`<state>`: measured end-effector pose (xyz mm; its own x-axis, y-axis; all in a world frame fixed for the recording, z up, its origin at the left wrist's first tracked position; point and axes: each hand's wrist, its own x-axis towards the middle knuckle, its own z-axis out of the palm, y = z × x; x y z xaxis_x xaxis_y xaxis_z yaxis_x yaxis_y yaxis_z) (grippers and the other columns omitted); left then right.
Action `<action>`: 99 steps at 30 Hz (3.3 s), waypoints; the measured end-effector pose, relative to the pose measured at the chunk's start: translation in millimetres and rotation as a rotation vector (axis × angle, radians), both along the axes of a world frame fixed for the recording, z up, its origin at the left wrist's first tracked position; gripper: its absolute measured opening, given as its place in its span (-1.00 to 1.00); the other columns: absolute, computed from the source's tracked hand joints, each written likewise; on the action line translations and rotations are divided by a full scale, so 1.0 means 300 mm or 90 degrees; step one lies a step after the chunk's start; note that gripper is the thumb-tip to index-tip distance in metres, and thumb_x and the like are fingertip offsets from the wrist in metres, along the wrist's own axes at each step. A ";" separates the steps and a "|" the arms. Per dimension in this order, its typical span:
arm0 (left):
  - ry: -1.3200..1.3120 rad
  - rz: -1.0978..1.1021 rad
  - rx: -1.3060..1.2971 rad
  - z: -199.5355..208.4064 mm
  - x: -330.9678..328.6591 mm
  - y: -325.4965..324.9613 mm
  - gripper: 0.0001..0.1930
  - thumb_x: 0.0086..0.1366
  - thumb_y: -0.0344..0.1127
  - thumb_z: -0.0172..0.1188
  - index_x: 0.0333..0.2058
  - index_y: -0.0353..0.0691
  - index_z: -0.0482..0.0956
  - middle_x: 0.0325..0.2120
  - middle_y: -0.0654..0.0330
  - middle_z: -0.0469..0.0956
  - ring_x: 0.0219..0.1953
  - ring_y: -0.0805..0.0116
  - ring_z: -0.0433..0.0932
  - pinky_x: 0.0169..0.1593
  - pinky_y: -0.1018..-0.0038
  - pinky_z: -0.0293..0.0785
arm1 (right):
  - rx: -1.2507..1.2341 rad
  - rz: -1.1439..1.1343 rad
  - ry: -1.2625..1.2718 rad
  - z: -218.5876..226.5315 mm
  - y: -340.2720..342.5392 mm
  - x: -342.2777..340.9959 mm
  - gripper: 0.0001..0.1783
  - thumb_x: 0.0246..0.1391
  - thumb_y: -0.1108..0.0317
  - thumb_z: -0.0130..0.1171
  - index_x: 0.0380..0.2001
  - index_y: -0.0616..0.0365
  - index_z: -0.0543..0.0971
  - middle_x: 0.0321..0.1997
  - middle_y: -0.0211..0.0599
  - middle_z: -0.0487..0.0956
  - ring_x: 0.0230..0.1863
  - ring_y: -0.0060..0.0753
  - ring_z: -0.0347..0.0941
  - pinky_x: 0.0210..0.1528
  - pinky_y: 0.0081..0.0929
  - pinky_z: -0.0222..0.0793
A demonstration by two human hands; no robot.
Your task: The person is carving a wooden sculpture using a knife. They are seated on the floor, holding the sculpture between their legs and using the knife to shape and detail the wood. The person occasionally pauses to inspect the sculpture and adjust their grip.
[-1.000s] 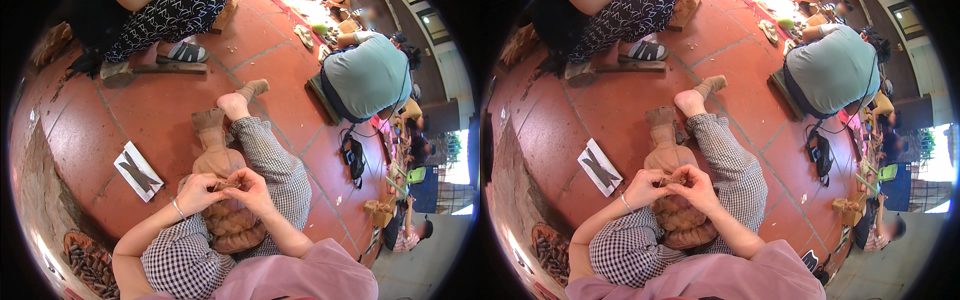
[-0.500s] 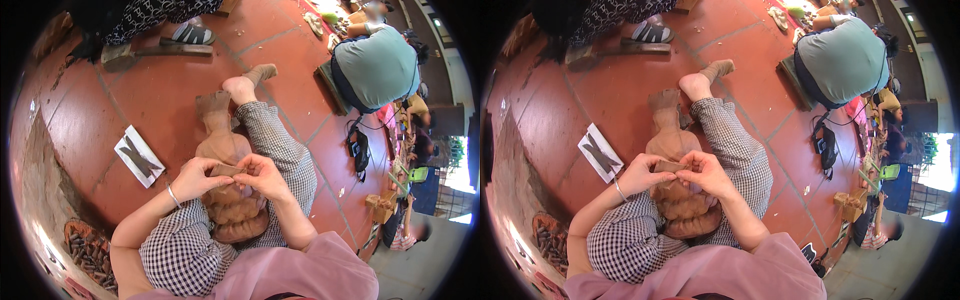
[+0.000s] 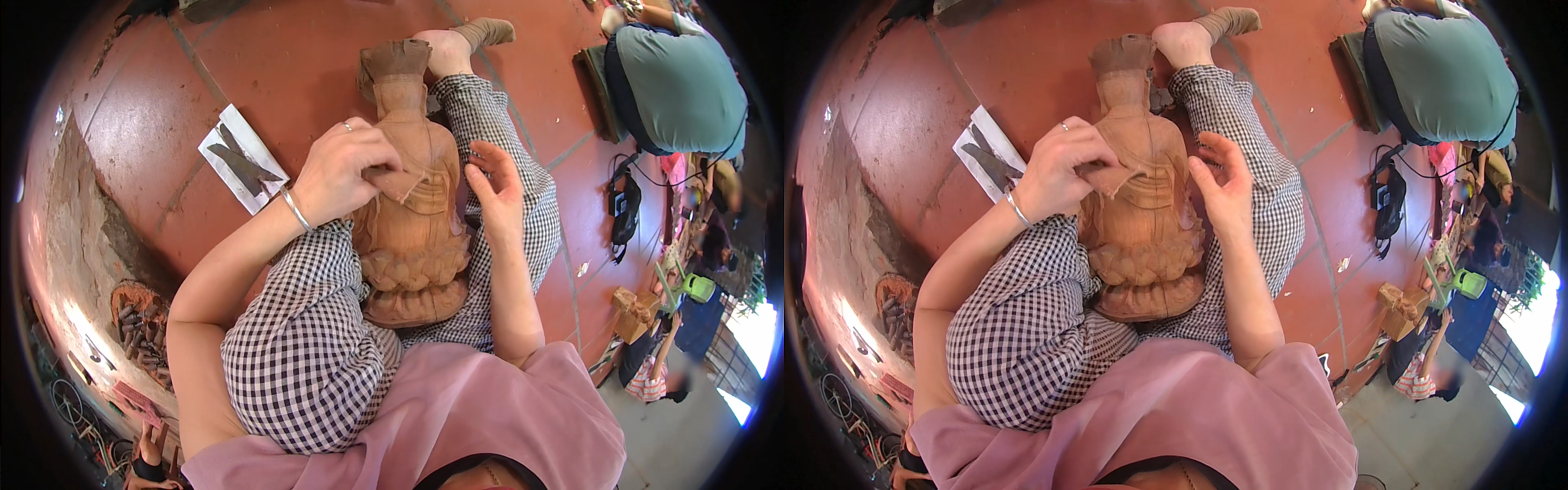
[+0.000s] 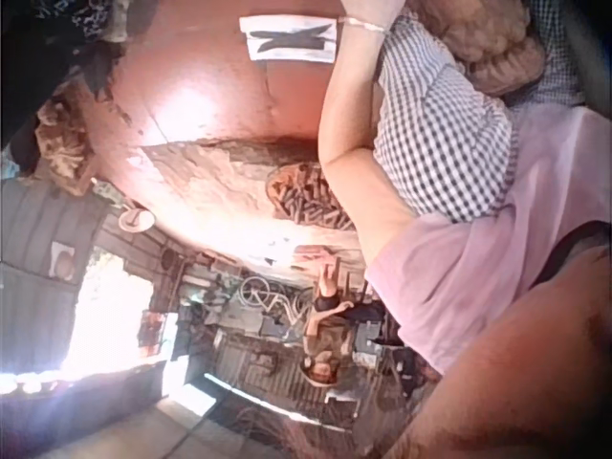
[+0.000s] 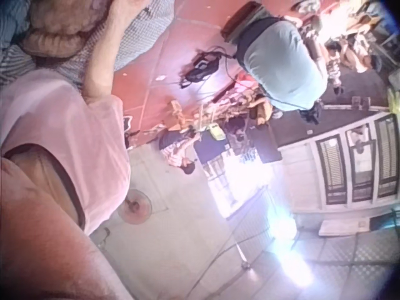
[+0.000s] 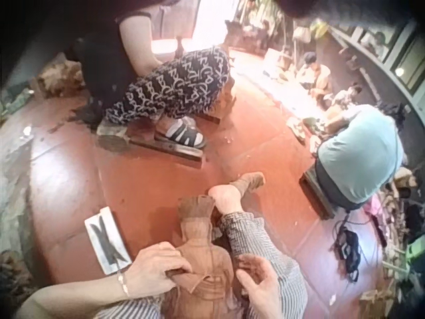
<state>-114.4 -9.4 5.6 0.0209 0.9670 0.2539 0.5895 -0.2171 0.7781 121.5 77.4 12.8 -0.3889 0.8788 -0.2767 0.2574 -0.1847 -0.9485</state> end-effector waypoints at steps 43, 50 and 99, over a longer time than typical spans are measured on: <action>0.143 -0.271 -0.036 0.052 0.039 0.111 -0.68 -0.24 -0.29 0.38 -0.38 -0.16 0.68 0.22 0.11 0.37 0.44 -0.01 0.00 0.45 -0.15 -0.24 | -0.190 0.013 0.107 -0.172 -0.052 0.001 -0.64 0.40 0.21 -0.06 0.08 0.22 0.44 0.06 -0.30 0.49 0.05 -0.48 0.42 0.08 -0.51 0.37; 0.286 -0.242 0.082 -0.109 0.226 0.182 -0.54 -0.26 -0.14 0.35 -0.26 -0.11 0.73 -0.03 0.19 0.59 0.37 -0.06 0.14 0.39 -0.25 -0.21 | -0.197 0.006 0.057 -0.223 -0.058 0.041 -0.48 0.38 0.11 -0.12 0.26 0.17 0.30 0.13 -0.33 0.43 0.13 -0.45 0.36 0.14 -0.46 0.29; 0.327 -0.065 0.009 -0.086 0.263 0.138 -0.53 -0.21 0.00 0.35 -0.27 -0.06 0.74 -0.12 0.16 0.60 0.28 -0.04 0.23 0.38 -0.29 -0.27 | -0.194 0.067 -0.055 -0.344 0.009 0.057 -0.30 0.41 -0.11 -0.28 0.41 0.12 0.07 0.42 -0.26 0.17 0.41 -0.35 0.09 0.43 -0.37 -0.01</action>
<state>-35.5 32.0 -20.2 0.2408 0.9499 0.1994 0.8696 -0.3023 0.3904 138.4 80.0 -90.4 -0.4375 0.7068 -0.5559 0.3667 -0.4242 -0.8280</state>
